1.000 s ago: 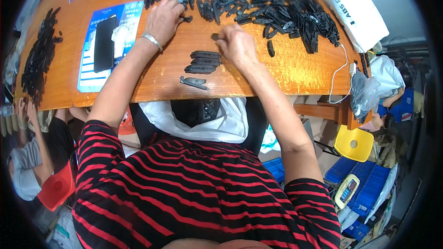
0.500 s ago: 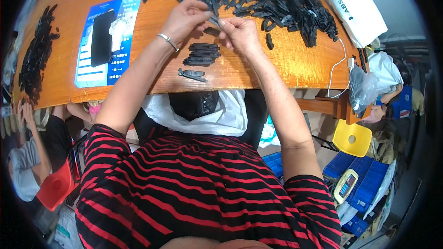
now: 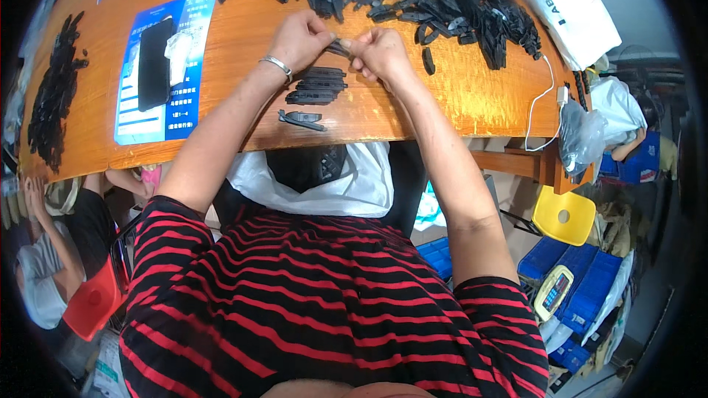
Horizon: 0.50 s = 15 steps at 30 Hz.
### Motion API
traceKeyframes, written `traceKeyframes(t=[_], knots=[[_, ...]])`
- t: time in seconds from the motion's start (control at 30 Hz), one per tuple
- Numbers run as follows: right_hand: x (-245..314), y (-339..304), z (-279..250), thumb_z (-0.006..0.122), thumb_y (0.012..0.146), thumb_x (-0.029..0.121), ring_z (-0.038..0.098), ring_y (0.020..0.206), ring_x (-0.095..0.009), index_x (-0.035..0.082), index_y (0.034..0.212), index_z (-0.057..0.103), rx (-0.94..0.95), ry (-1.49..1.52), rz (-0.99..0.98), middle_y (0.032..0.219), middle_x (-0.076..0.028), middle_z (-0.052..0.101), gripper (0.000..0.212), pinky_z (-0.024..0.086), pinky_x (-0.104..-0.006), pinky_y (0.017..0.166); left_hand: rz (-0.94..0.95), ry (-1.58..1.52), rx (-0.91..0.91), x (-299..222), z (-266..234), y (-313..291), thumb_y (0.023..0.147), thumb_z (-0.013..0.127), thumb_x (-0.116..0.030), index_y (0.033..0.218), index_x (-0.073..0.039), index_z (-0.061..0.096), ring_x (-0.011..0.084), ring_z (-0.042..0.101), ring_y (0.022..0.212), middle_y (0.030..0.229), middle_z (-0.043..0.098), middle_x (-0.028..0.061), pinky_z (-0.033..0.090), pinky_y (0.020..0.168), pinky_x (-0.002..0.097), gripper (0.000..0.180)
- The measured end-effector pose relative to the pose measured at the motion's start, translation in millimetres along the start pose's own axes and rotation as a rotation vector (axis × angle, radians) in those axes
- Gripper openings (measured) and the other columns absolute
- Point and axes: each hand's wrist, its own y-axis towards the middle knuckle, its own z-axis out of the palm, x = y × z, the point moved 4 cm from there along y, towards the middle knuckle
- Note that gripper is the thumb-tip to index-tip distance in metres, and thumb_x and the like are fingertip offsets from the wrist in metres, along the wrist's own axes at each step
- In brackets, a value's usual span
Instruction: The person assembles plastic components by fitting parts together by hand and stacks the assembled pieces on the table.
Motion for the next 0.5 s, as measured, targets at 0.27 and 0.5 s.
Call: traceKeyframes(t=[0.27, 0.5], knots=[[-1.1, -9.6, -2.3, 0.085, 0.090, 0.025, 0.060, 0.046, -0.012, 0.005, 0.075, 0.059, 0.119, -0.170, -0.001, 0.062, -0.008, 0.068, 0.036, 0.048, -0.0287, 0.044, 0.020, 0.245, 0.179, -15.6, -12.8, -13.1, 0.087, 0.081, -0.019, 0.085, 0.000, 0.067, 0.0141, 0.062, 0.067, 0.073, 0.067, 0.0051, 0.052, 0.066, 0.0316, 0.023], [-8.0, -44.1, -94.8, 0.082, 0.088, 0.026, 0.073, 0.082, -0.029, 0.003, 0.095, 0.070, -0.494, -0.714, -0.327, 0.089, -0.013, 0.075, 0.027, 0.057, -0.0412, 0.074, 0.169, 0.207, -0.046, -19.8, -29.3, 9.7, 0.091, 0.076, -0.027, 0.102, -0.001, 0.069, 0.0249, 0.071, 0.086, 0.095, 0.074, 0.0120, 0.056, 0.078, 0.0377, 0.029]])
